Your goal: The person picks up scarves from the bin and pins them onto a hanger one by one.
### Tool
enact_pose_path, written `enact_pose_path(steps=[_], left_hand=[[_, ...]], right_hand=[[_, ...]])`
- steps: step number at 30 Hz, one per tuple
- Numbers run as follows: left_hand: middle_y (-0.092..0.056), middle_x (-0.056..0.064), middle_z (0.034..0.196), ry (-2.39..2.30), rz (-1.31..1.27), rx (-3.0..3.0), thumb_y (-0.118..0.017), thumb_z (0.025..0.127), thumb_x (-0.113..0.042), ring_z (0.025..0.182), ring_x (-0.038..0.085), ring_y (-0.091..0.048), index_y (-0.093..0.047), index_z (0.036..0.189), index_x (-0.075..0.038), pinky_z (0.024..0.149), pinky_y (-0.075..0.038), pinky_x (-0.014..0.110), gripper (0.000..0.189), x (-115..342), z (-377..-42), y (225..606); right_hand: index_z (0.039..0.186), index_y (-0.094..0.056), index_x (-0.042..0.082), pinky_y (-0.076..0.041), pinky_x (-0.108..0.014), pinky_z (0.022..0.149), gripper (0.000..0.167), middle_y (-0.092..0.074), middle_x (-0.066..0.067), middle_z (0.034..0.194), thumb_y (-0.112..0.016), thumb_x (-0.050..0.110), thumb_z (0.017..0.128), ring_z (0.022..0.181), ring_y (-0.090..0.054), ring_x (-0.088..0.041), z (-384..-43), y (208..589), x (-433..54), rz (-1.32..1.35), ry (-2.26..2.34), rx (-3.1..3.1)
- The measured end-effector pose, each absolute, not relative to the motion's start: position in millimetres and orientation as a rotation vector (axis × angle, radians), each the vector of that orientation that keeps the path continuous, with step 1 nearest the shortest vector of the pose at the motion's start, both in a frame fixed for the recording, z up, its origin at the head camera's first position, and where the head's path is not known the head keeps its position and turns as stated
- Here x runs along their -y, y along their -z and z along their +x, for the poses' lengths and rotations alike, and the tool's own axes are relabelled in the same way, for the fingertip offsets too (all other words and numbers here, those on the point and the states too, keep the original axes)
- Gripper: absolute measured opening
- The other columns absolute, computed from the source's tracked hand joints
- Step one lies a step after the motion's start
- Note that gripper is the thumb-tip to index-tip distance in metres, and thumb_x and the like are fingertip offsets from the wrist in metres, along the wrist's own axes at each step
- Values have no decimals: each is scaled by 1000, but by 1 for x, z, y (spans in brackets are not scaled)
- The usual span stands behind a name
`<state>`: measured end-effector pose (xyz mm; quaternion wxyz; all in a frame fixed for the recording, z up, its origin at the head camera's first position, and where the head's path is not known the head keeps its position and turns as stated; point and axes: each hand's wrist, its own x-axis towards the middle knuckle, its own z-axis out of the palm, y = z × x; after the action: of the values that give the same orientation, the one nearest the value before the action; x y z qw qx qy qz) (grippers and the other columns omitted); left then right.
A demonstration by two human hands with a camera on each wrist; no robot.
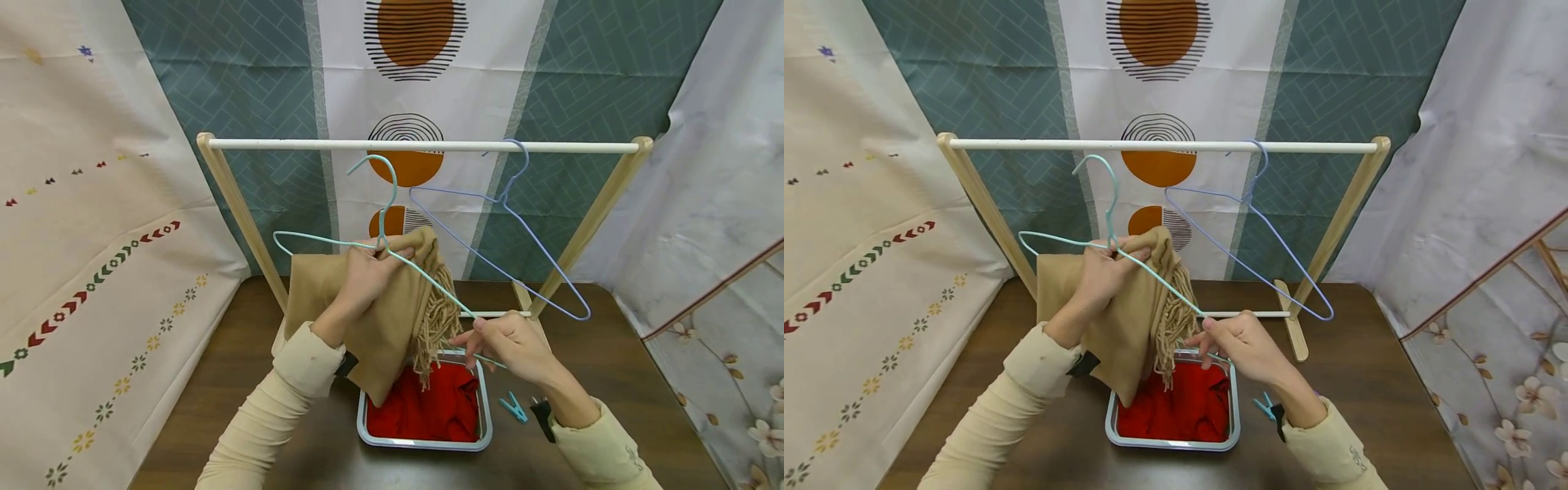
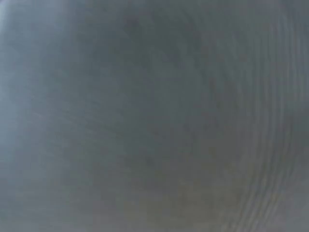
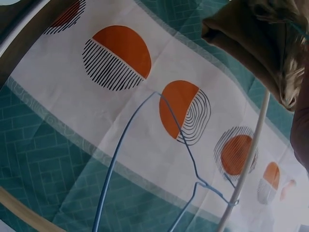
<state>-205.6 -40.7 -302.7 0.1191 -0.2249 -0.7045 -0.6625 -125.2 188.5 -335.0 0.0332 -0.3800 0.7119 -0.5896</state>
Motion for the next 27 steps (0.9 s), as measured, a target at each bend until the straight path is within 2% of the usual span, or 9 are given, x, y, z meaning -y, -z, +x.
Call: enact_pose_path(steps=[3,4,8,13,16,17,23,27], left_hand=[[-64,8,67,1913,-648,1972,-67,82,-11,52,16,-57,-69,83,3,49,-48,27,14,36,-213,303],[-66,9,70,1892,-645,1963,-67,82,-11,53,18,-59,-70,90,1,50,-49,29,15,35,-215,302],[-68,9,76,1810,-578,2071,-69,81,-15,56,17,-61,-71,92,-2,53,-50,30,17,27,-219,301],[-69,7,90,1642,-558,2358,-67,83,-18,74,15,-63,-70,102,-5,64,-50,26,24,22,-223,306],[-68,10,97,1673,-598,2406,-64,85,-14,85,17,-63,-67,106,-2,71,-49,25,24,20,-223,309],[-67,11,100,1718,-619,2394,-63,86,-11,89,18,-62,-66,107,-1,73,-48,25,24,20,-222,309],[-64,14,108,1862,-726,2313,-58,88,-8,91,21,-61,-65,109,0,67,-48,26,22,27,-213,307],[-63,13,109,1721,-893,2274,-57,88,-5,89,23,-61,-66,104,2,75,-49,29,19,38,-203,305]], right_hand=[[68,-64,-5,-39,-29,34,43,-64,-14,63,-30,-5,96,90,-64,-18,-126,335,-188,-1180,1810,-2164],[68,-64,-5,-39,-29,34,43,-64,-14,64,-31,-5,96,90,-65,-18,-125,335,-187,-1176,1812,-2154],[68,-64,-3,-40,-27,35,44,-66,-12,66,-32,-2,97,88,-65,-19,-123,332,-187,-1160,1823,-2207],[68,-64,-3,-40,-27,37,44,-65,-12,65,-31,-3,97,88,-65,-18,-120,328,-189,-1145,1869,-2246],[68,-64,-4,-40,-28,37,45,-65,-11,66,-29,-4,97,87,-64,-17,-120,329,-190,-1132,1895,-2245],[68,-64,-4,-39,-28,36,45,-65,-12,68,-29,-4,97,84,-65,-18,-120,329,-190,-1127,1907,-2238],[70,-63,-9,-37,-28,35,44,-68,-12,85,-29,-2,97,61,-61,-21,-120,330,-193,-1107,1957,-2183],[71,-64,-8,-37,-27,35,44,-67,-16,85,-30,-1,98,60,-61,-21,-120,328,-195,-1133,1931,-2190]])
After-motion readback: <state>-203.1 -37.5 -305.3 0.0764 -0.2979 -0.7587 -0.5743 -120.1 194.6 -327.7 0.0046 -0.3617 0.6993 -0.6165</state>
